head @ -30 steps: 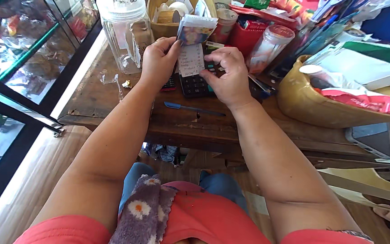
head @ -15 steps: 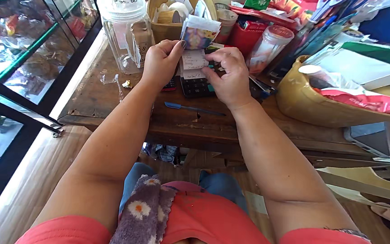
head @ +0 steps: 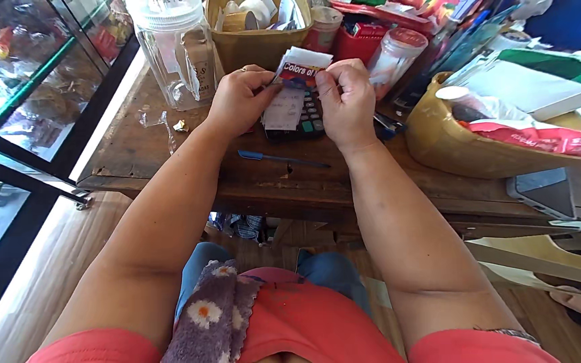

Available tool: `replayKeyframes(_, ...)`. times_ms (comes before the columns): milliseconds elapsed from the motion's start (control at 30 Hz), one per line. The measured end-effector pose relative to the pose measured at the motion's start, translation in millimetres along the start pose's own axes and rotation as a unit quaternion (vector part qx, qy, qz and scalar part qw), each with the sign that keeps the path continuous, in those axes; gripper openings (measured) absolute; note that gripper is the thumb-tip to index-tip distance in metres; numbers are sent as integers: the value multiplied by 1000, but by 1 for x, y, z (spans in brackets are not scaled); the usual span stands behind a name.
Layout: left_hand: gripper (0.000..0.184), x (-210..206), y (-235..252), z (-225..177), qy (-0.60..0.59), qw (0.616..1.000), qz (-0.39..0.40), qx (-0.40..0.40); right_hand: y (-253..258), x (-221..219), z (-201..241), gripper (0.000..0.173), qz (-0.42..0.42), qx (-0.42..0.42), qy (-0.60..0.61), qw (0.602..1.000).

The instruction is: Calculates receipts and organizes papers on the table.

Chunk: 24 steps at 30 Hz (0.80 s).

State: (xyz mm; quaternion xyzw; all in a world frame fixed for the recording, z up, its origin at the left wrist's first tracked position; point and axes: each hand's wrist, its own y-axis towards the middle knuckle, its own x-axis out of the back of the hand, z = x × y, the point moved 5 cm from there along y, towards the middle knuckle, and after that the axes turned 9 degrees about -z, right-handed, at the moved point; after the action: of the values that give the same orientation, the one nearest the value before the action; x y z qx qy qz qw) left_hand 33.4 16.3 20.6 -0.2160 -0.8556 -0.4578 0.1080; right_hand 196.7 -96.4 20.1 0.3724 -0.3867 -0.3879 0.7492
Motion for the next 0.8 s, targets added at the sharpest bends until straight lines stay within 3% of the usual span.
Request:
replayKeyframes(100,23,12,5,9,20,996,-84,33,4,4,-7,32,140,-58,-5,988)
replayKeyframes(200,23,26,10,21,-16,977,-183,109,4,7,-11,28,297,-104,-53,948)
replayKeyframes(300,21,33,12,32,-86,953,-251,145,1,6,-14,31,332,-90,-92,935)
replayKeyframes(400,20,34,12,32,-100,948,-263,151,-3,0,-8,31,375,-78,-137,914)
replayKeyframes(533,21,31,12,34,-116,951,-247,149,-7,-6,-5,29,373,-34,-153,914)
replayKeyframes(700,20,30,12,31,-130,948,-253,142,-8,-8,6,31,256,22,-95,962)
replayKeyframes(800,20,30,12,29,-130,948,-253,139,-17,-23,15,36,268,68,-67,959)
